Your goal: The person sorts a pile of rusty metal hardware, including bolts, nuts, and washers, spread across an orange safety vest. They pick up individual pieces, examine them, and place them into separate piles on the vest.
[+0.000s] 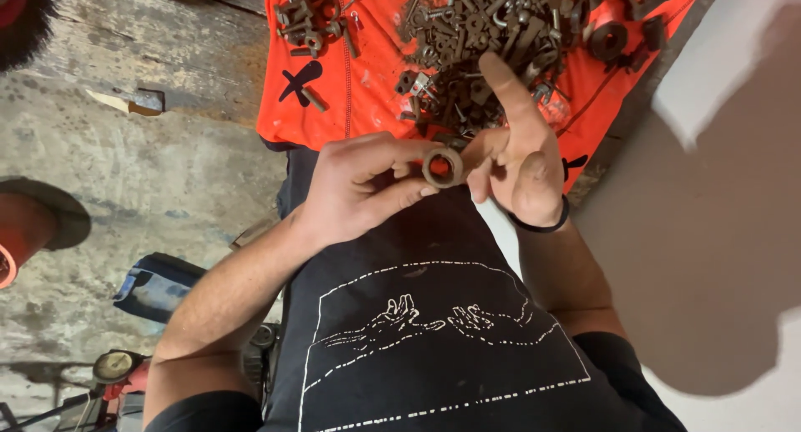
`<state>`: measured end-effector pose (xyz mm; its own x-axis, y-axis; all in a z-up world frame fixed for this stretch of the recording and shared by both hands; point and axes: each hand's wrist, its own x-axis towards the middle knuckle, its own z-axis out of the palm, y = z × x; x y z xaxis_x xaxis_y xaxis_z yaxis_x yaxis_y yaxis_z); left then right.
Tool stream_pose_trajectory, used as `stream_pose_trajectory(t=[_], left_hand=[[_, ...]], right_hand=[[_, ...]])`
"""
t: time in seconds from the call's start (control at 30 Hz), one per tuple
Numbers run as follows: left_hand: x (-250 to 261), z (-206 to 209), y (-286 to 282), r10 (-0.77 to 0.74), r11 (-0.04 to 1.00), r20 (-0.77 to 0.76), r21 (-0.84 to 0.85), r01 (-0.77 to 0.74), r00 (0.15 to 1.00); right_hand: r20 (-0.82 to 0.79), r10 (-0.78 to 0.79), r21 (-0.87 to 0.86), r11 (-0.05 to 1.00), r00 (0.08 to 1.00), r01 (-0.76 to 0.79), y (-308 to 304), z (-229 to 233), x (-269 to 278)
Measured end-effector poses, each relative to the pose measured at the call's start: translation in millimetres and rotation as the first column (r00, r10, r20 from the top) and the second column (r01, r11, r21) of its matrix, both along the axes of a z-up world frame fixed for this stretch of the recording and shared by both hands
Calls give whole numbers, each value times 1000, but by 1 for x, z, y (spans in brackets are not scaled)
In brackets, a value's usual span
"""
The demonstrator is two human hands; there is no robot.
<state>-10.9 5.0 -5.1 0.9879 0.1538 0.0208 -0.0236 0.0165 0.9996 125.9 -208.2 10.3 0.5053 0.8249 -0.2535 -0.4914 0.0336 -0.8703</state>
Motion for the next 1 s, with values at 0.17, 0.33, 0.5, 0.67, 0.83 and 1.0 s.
stream_pose_trajectory(t=[0.17, 0.33, 0.5, 0.67, 0.83, 1.0], left_hand=[[-1, -3, 0, 3, 999, 0, -47, -3, 1000], [2, 2, 2, 30, 1000, -20, 5, -30, 999], [2, -1, -1, 72, 978, 15, 193, -74, 997], [3, 2, 0, 71, 980, 12, 185, -72, 997], [3, 3, 1, 76, 980, -10, 185, -73, 997], [3, 3, 3, 63, 972, -1, 225, -61, 998]], right_hand=[[9, 7, 8, 1000, 1000, -7, 5, -1, 2], [-51, -22, 6, 1000, 998, 23, -12, -13, 3], [2, -13, 62, 998, 1000, 13, 2, 0, 9], [-17, 1, 3, 1000, 1000, -1, 0, -5, 8], [-51, -15, -15, 1000, 999, 14, -9, -17, 8], [65, 10, -175, 985, 998, 2, -2, -14, 9]])
